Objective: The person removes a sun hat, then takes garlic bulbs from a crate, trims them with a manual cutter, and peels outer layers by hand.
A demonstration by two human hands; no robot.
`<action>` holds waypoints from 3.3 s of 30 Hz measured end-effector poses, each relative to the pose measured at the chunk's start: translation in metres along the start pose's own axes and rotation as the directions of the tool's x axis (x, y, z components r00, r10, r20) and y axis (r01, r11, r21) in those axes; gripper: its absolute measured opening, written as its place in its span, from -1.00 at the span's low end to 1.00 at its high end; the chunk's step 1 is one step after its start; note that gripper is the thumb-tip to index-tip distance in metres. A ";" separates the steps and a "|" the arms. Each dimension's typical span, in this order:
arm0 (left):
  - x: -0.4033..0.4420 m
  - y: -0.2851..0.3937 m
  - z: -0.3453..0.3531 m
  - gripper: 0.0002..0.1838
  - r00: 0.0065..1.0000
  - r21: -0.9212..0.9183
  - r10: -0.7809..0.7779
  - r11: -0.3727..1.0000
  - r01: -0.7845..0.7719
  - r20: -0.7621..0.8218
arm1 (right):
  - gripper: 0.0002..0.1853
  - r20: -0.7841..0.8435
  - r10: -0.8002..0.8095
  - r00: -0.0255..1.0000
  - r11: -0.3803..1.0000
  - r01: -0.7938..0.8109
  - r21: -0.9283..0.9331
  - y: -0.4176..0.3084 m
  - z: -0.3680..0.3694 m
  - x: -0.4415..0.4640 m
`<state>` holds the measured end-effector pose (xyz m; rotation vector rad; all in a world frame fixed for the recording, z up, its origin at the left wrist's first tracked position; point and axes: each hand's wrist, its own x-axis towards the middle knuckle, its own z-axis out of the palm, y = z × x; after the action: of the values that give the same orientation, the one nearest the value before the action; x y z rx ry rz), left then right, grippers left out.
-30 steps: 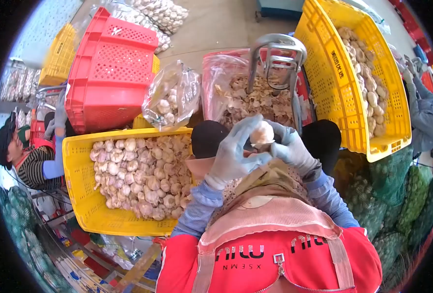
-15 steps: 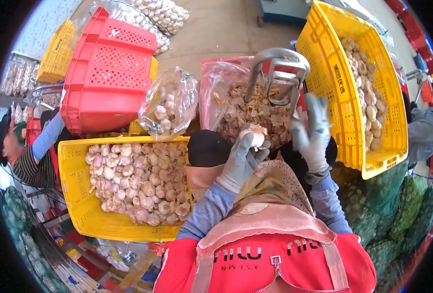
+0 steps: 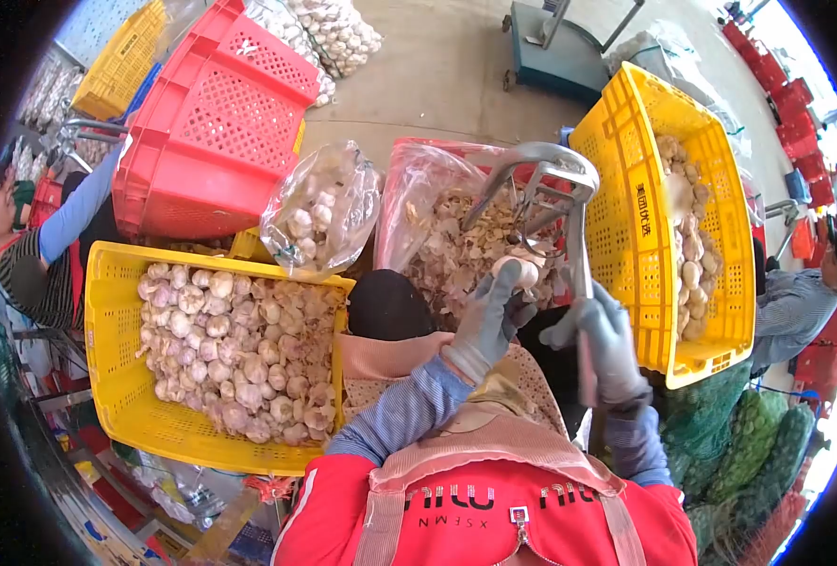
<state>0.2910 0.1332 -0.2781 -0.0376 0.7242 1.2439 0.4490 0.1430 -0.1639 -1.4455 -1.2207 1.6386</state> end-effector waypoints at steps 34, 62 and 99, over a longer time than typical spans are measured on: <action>-0.021 0.002 -0.001 -0.67 0.863 0.365 0.485 0.785 -0.501 0.141 | -0.32 -0.131 0.098 0.986 0.941 -0.049 0.334 0.133 0.032 -0.028; 0.023 0.021 -0.016 -0.09 0.906 0.465 0.287 0.785 -0.408 0.310 | -0.68 -0.051 0.046 0.998 0.999 -0.045 0.023 0.038 -0.001 -0.007; -0.027 -0.007 -0.047 -0.67 0.928 0.933 0.332 0.249 -0.262 0.172 | -0.41 0.230 0.181 0.956 0.657 -0.291 0.695 0.129 0.008 -0.021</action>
<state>0.2706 0.0888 -0.3032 1.1437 1.5084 0.9659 0.4611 0.0738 -0.2747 -0.9949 -0.3226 2.1011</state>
